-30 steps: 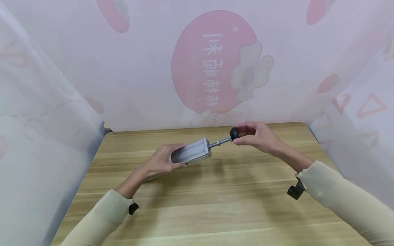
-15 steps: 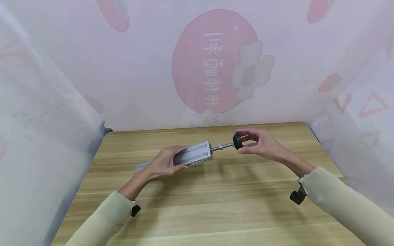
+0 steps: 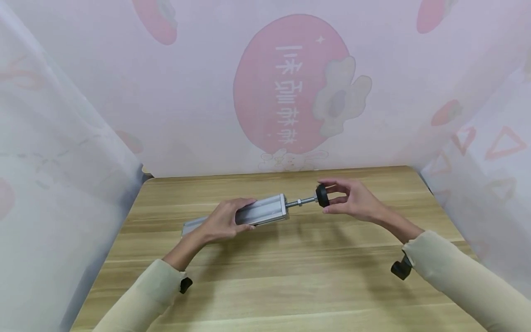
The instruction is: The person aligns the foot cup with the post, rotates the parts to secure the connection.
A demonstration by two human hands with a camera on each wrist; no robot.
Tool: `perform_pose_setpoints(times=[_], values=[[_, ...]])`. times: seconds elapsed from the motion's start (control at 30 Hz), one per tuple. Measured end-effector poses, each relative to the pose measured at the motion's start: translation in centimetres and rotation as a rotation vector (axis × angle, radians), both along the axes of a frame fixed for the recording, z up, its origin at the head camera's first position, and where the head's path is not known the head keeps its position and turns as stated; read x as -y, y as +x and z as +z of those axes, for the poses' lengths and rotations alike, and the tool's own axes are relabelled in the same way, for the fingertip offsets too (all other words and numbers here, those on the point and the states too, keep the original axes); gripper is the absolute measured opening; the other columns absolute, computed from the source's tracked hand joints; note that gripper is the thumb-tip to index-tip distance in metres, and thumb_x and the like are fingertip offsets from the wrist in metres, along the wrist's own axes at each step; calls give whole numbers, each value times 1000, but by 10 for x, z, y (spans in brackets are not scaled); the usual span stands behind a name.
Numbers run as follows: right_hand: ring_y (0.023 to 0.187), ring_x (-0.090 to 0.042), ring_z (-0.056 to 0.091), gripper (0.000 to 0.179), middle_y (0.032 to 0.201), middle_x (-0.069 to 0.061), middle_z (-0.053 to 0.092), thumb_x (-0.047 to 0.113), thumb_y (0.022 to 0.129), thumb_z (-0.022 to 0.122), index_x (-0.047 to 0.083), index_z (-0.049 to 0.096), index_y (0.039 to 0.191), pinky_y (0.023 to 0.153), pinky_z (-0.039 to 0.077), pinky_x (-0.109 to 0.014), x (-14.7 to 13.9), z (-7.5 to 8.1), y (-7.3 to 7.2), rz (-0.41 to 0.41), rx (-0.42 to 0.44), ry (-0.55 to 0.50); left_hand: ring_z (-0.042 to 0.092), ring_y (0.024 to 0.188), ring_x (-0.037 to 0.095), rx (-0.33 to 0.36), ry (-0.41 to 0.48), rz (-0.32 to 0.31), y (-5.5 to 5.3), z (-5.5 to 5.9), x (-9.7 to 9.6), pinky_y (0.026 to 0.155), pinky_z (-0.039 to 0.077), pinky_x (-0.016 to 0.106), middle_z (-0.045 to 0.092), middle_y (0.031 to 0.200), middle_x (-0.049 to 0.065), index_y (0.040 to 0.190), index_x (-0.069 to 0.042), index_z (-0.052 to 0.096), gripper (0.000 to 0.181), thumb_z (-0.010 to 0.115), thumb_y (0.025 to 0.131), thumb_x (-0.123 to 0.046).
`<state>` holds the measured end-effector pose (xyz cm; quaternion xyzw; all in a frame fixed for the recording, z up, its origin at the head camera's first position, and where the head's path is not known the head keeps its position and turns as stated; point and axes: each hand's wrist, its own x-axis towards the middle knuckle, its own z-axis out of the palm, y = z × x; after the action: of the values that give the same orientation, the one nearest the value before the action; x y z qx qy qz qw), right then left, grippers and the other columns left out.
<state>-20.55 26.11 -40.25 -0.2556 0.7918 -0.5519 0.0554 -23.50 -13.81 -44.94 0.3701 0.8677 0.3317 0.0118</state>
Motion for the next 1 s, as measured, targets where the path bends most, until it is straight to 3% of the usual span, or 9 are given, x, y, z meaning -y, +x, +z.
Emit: perform_pose_setpoints(times=[0.23, 0.43, 0.63, 1.0], values=[[122, -42, 66, 69, 141, -27, 61, -4, 81, 89, -3, 60, 144, 93, 61, -36, -1, -4, 1, -4, -7, 11, 71, 117, 31, 1, 50, -28, -5, -2, 0, 98, 58, 49, 71, 135, 20, 139, 4, 66, 71, 95, 76, -9], [120, -41, 67, 70, 140, -27, 62, -4, 80, 89, -3, 59, 144, 91, 62, -36, -1, -10, 3, -12, -17, 6, 72, 114, 31, 1, 65, -45, -7, -6, 1, 95, 59, 47, 72, 131, 21, 137, 6, 67, 69, 95, 75, -8], [114, -31, 70, 69, 135, -23, 66, -1, 80, 91, -1, 62, 142, 88, 63, -36, 1, -10, 2, -37, -33, 27, 72, 114, 30, -5, 81, -44, -8, -8, 3, 95, 59, 47, 73, 130, 20, 136, 4, 69, 67, 95, 76, -10], [101, -24, 74, 58, 116, -10, 74, 20, 84, 91, 9, 68, 137, 85, 62, -30, 2, -3, -2, -118, 39, 172, 72, 116, 32, -15, 87, -37, -8, -7, 5, 95, 59, 47, 73, 130, 19, 136, 3, 70, 67, 95, 75, -9]])
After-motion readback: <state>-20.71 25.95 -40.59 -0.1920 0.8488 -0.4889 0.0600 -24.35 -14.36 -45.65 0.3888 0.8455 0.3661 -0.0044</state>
